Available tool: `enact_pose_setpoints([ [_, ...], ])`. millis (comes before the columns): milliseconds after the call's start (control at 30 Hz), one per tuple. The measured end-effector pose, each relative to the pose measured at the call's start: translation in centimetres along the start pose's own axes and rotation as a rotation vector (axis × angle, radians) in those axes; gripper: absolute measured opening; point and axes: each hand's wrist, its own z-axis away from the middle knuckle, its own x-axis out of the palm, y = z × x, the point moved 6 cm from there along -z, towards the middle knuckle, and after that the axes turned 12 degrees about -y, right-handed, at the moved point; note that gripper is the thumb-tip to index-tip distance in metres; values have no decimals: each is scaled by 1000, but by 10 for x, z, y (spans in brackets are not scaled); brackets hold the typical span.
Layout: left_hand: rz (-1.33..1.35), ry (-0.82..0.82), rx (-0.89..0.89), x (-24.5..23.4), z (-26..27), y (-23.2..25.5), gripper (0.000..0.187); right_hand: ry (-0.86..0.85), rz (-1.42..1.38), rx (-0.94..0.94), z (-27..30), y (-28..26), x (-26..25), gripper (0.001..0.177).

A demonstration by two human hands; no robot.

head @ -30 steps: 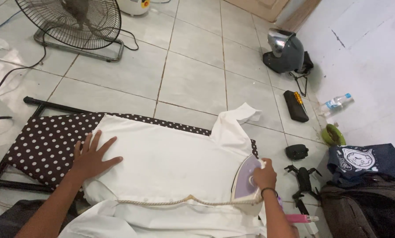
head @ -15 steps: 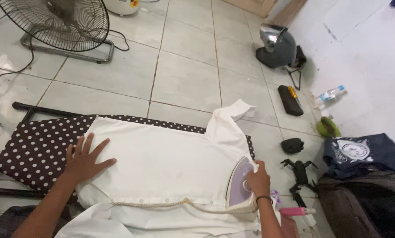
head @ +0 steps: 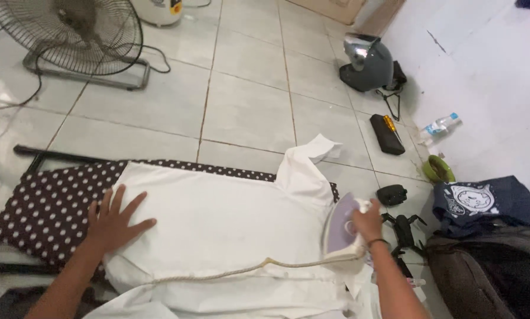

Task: Ironing a white long-sleeved shirt on a floor-based ironing board.

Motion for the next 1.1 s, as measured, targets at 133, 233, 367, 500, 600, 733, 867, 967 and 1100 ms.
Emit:
enact_pose_setpoints([
  [133, 55, -11, 14, 9, 24, 3, 97, -139, 61, 24, 42, -50, -34, 59],
  [233, 18, -27, -1, -9, 19, 9, 98, -409, 0, 68, 72, -100, -26, 63],
  [367, -17, -76, -46, -4, 21, 7, 98, -588, 189, -185, 80, -136, 25, 62],
  [500, -35, -23, -36, -1, 16, 2, 98, -548, 394, -638, 68, -141, 82, 60],
  [600, -29, 29, 28, 3, 4, -5, 96, -473, 501, -524, 87, -174, 87, 60],
  [733, -19, 62, 87, 11, 21, 4, 98, -484, 590, -369, 78, -156, 84, 59],
  [867, -44, 116, 47, -6, 11, 4, 97, -399, 624, -414, 45, -147, 78, 54],
  [967, -14, 94, 33, -9, 23, 7, 96, -384, 691, -408, 49, -141, 85, 51],
  [1100, 26, 29, 9, -11, 26, 8, 96, -340, 746, -391, 66, -129, 82, 55],
])
